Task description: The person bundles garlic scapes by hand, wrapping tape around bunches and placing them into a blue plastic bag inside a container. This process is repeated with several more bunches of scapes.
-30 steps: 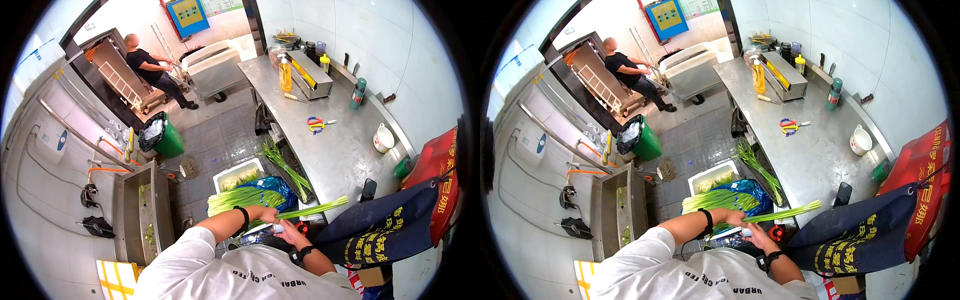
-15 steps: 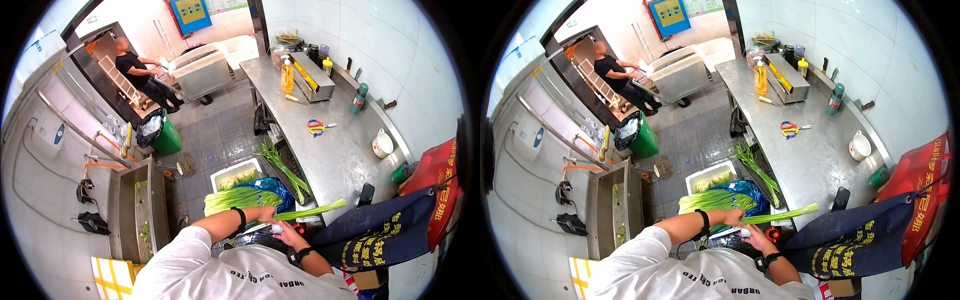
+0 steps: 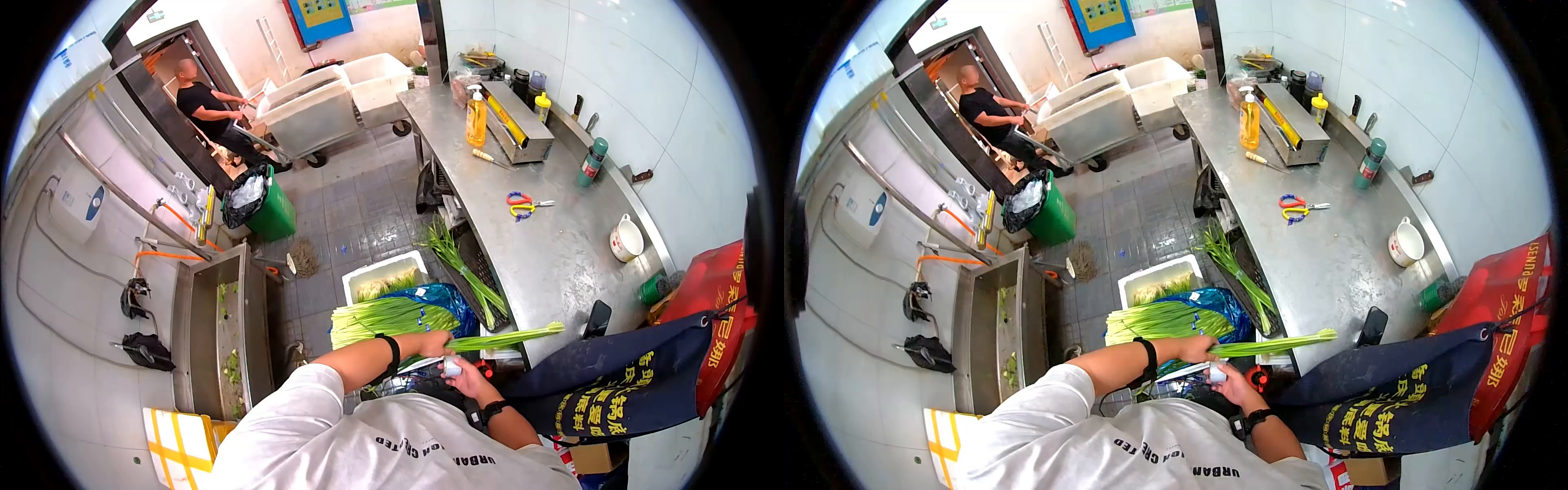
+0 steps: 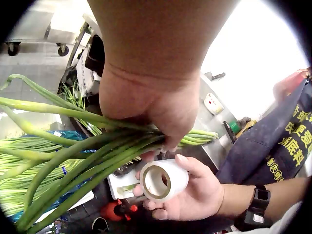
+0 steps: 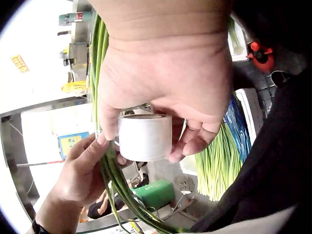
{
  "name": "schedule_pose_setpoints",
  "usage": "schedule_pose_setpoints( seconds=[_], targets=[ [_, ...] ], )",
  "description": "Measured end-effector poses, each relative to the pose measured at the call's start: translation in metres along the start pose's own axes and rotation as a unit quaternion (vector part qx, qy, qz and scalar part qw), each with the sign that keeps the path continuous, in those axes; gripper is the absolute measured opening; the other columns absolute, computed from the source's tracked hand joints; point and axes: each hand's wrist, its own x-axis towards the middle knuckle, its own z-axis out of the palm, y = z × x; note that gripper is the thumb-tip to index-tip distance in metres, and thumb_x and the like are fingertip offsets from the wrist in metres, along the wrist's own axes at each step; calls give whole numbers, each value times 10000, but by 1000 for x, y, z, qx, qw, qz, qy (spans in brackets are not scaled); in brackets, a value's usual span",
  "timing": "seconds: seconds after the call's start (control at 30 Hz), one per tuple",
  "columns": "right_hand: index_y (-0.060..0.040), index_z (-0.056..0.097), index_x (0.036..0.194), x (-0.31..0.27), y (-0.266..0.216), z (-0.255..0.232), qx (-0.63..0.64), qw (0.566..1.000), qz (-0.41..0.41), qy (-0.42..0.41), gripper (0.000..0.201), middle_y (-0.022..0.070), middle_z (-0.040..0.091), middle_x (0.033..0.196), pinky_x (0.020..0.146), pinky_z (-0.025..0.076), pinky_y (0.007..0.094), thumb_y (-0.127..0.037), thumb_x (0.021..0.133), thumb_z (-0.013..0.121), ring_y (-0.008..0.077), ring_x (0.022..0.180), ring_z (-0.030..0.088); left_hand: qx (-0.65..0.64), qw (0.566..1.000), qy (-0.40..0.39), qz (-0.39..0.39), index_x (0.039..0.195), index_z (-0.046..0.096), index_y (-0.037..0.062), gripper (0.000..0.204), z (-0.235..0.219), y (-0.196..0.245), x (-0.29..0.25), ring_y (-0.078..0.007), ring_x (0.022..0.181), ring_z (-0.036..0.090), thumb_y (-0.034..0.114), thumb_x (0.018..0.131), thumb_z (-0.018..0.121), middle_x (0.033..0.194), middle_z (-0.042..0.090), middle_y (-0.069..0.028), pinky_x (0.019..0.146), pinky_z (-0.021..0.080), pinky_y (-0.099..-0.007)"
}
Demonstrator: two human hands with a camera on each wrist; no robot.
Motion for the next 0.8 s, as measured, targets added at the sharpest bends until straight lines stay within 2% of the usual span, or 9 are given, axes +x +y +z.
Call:
schedule_pose_setpoints(
  seconds=[0.07,0.3,0.37,0.4,0.47,0.57,0.6,0.7,0.8],
  targets=[
    [-140,527,1231,-1,0,0,-6,1000,2,11,349,106,684,1122,733,494,348,-350,956,567,237,918,653,31,998,50,14,1092,632,-42,447,7,-4,1,-389,978,656,358,894,641,1039,670,-267,840,507,-441],
    [-144,564,1238,-3,-1,2,-16,999,26,38,371,92,685,1134,758,498,358,-393,963,543,230,922,655,82,994,15,-74,1202,538,-66,486,4,37,-11,-378,938,671,337,933,580,1001,684,-241,815,515,-458],
    [-136,571,1238,2,3,-5,-18,999,24,34,379,95,684,1135,767,499,360,-394,962,541,234,931,653,-28,991,-42,-127,1201,493,-116,613,-1,45,-12,-369,893,678,415,914,601,935,687,-243,793,518,-444],
    [-128,578,1239,1,4,-7,-19,999,22,31,388,98,683,1135,775,499,362,-395,961,539,237,940,652,-29,991,-41,-127,1201,493,-116,613,2,43,-11,-369,893,678,415,914,601,935,687,-243,793,518,-444],
    [-118,582,1232,-1,5,-11,-23,999,17,19,389,105,681,1137,791,498,367,-392,959,540,243,953,649,-13,997,43,-56,1134,517,-150,727,11,29,-5,-353,848,677,508,859,657,869,675,-264,770,519,-428],
    [-101,587,1223,-5,2,-7,-21,1000,20,4,396,123,678,1140,819,493,378,-391,956,541,255,980,643,1,999,36,-32,1074,558,-144,796,18,0,17,-350,847,668,586,794,706,886,660,-291,754,517,-412],
    [-94,588,1222,-5,0,-6,-15,1000,25,4,403,133,675,1142,833,491,383,-393,956,539,261,994,640,-7,995,103,-1,1010,586,-133,749,22,0,13,-361,861,659,578,805,706,911,652,-287,741,513,-410],
    [-88,591,1218,-6,0,-8,-13,999,33,-8,419,140,675,1134,846,488,388,-409,955,538,267,1002,638,-39,997,69,13,1010,568,-154,766,17,-1,14,-381,843,656,570,805,707,866,648,-284,737,521,-406],
    [-81,592,1210,-7,-1,-8,-24,999,34,-4,445,138,678,1100,850,488,382,-442,958,532,269,1009,639,-75,996,48,-6,1004,544,-112,674,8,16,3,-320,702,663,523,841,700,826,648,-244,632,530,-384]
  ],
)
